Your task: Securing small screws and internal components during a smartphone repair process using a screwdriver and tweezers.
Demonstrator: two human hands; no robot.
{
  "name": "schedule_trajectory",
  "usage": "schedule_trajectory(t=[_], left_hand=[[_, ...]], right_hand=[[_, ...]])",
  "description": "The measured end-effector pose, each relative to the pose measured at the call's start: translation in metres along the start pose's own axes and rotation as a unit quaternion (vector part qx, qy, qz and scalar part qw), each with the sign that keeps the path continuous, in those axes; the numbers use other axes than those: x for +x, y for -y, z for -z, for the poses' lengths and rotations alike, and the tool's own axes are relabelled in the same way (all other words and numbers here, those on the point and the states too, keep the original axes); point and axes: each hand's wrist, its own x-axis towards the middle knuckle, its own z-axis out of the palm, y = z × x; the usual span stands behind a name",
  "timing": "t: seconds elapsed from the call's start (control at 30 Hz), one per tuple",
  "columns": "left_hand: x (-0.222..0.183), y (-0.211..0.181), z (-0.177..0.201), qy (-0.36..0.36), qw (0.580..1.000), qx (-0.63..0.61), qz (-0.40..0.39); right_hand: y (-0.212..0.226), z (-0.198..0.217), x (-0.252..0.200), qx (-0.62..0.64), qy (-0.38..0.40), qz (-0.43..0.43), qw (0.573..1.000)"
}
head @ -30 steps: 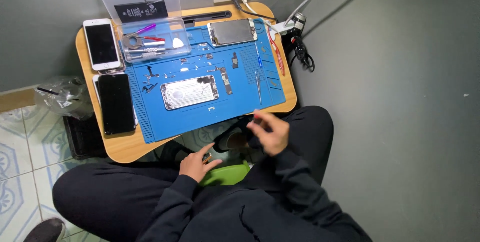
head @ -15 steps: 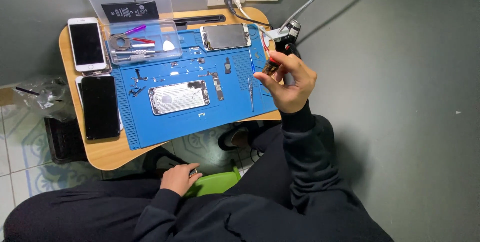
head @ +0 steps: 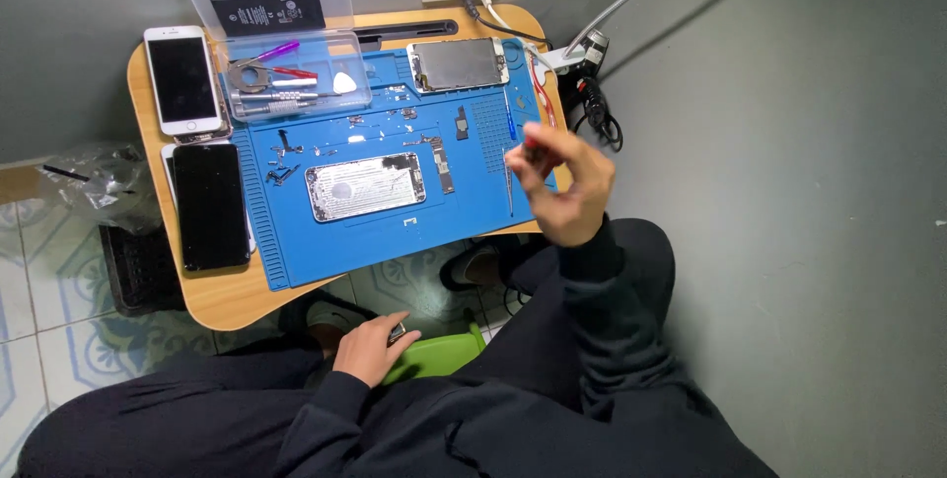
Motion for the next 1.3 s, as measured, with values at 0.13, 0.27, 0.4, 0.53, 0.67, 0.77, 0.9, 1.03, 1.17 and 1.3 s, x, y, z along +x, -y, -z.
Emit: schedule_trajectory(t=[0.13,0.27,0.4,0.53,0.67,0.77,0.9,1.03,1.17,1.3], left_hand=[[0.0,0.005,-0.004,-0.064,0.997,-0.049,0.0],[0.001,0.011,-0.017,-0.137,0.989,0.029,-0.055],[-0.003,-0.001,-0.012,-0.15,0.976,0.154,-0.041],[-0.016,-0.023,-0.004,-0.105,0.983,0.147,-0.03],[-0.017,-0.025,-0.005,-0.142,0.981,0.126,-0.03],[-0.017,-0.029,-0.01,-0.147,0.972,0.183,-0.03],[-0.019,-0.034,-0.019,-0.151,0.973,0.167,-0.048],[-0.023,-0.033,-0.012,-0.089,0.978,0.17,-0.083],[-0.02,-0.034,0.009,-0.04,0.984,0.132,-0.115],[-0.009,-0.04,0.017,-0.055,0.983,0.068,-0.159]], right_hand=[[0.021,-0.041,-0.089,0.171,0.218,-0.189,0.942],[0.013,-0.102,-0.216,0.135,0.358,-0.325,0.865],[0.011,-0.13,-0.279,0.122,0.383,-0.418,0.814],[0.019,-0.128,-0.283,0.244,0.32,-0.465,0.788],[0.019,-0.121,-0.277,0.253,0.328,-0.463,0.783],[0.017,-0.115,-0.274,0.261,0.327,-0.466,0.78],[0.014,-0.101,-0.274,0.253,0.359,-0.445,0.781],[0.022,-0.094,-0.263,0.268,0.365,-0.415,0.789],[0.026,-0.089,-0.249,0.274,0.378,-0.428,0.774],[0.017,-0.085,-0.237,0.31,0.409,-0.452,0.73]])
